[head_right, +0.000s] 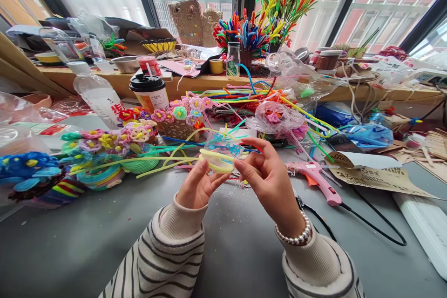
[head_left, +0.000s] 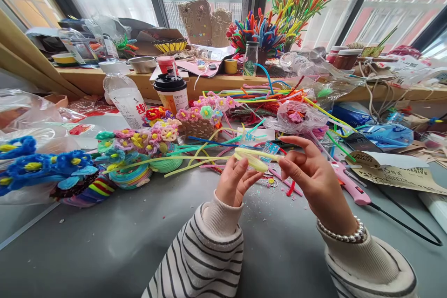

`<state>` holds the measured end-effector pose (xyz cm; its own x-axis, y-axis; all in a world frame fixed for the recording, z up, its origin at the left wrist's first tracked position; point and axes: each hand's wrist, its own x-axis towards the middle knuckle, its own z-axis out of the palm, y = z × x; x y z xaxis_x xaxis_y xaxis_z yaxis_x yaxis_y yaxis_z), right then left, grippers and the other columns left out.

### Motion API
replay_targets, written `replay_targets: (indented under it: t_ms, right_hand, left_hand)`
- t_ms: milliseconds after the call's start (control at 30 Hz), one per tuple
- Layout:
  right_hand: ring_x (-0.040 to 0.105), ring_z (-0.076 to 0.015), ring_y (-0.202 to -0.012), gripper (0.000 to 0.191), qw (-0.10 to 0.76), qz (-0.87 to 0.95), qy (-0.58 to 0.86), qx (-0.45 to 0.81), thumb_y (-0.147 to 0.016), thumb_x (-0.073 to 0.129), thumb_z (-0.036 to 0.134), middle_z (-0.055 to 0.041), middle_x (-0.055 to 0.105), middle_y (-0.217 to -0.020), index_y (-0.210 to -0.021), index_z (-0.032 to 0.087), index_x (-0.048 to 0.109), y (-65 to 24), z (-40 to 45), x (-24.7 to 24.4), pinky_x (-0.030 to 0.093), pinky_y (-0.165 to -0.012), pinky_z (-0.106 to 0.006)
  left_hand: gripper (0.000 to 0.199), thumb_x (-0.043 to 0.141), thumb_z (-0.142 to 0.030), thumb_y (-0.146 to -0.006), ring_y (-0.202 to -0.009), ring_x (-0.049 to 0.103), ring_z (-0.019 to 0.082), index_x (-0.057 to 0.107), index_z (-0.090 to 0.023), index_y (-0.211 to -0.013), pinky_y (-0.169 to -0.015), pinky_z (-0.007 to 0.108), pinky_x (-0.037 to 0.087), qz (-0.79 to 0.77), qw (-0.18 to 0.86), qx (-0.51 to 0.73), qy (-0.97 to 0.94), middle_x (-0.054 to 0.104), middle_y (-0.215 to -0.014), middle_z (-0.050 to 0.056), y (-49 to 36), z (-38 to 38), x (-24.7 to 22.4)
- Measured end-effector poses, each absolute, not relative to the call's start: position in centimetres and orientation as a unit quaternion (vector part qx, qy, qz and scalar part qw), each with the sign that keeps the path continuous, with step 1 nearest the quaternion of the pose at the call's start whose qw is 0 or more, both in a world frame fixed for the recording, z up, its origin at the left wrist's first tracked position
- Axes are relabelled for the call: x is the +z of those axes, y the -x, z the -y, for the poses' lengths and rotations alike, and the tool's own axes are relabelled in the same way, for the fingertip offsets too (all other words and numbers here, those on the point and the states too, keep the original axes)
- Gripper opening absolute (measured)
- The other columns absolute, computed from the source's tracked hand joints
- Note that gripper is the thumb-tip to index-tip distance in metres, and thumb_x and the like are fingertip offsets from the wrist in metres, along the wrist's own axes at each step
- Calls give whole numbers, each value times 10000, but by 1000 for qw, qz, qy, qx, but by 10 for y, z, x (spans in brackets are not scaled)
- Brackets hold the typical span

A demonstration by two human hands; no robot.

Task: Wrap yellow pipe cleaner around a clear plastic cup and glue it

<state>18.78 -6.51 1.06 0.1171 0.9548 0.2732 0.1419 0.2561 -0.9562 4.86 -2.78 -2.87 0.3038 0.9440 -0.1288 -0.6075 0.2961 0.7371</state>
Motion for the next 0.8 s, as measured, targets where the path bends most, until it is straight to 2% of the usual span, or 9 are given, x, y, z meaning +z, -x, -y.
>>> replay_targets:
  t_ms: [167,233,367,567,700,800]
  right_hand:
    - [455,-89,-492,164,544,579,565,223,-765,566,359,14,536,-590,-813,203,587,-195,69,7,355,-417,-207]
    - [431,-85,-473,166,541,576,583,188,-759,570,372,13,536,-575,-760,210,603,-199,71,6,324,-397,-207]
    - [447,-95,-495,156,575,558,562,203,-731,608,363,21,540,-584,-821,237,611,-206,72,4,349,-434,-217]
    - [428,-110,-532,252,661,512,498,230,-806,493,415,-4,538,-583,-732,221,636,-213,71,0,353,-516,-253]
    - [420,-105,-528,227,683,482,497,234,-804,506,398,-5,534,-594,-728,218,624,-211,71,2,342,-498,-246]
    - [406,-101,-505,235,686,462,508,241,-814,484,405,2,492,-572,-793,210,614,-209,70,3,314,-449,-233]
  left_hand:
    - [693,765,-209,-508,-950,554,202,456,-215,-1128,-842,310,443,-403,490,643,-429,463,-1170,72,-54,32,-34]
    - [654,746,-209,-536,-997,516,222,474,-218,-1130,-859,322,427,-414,400,658,-485,430,-1199,84,-55,34,-36]
    - [583,690,-202,-613,-1071,459,252,466,-215,-1151,-906,380,394,-414,258,672,-557,448,-1188,100,-56,34,-40]
    - [557,622,-144,-671,-1086,456,248,433,-235,-1187,-932,402,373,-405,120,675,-605,492,-1150,94,-57,32,-43]
    - [612,606,-122,-680,-1079,461,242,378,-270,-1228,-929,400,386,-406,54,642,-648,443,-1154,89,-52,33,-43]
    - [618,613,-124,-676,-1059,471,233,385,-298,-1223,-907,396,418,-399,30,632,-664,405,-1151,78,-48,32,-42]
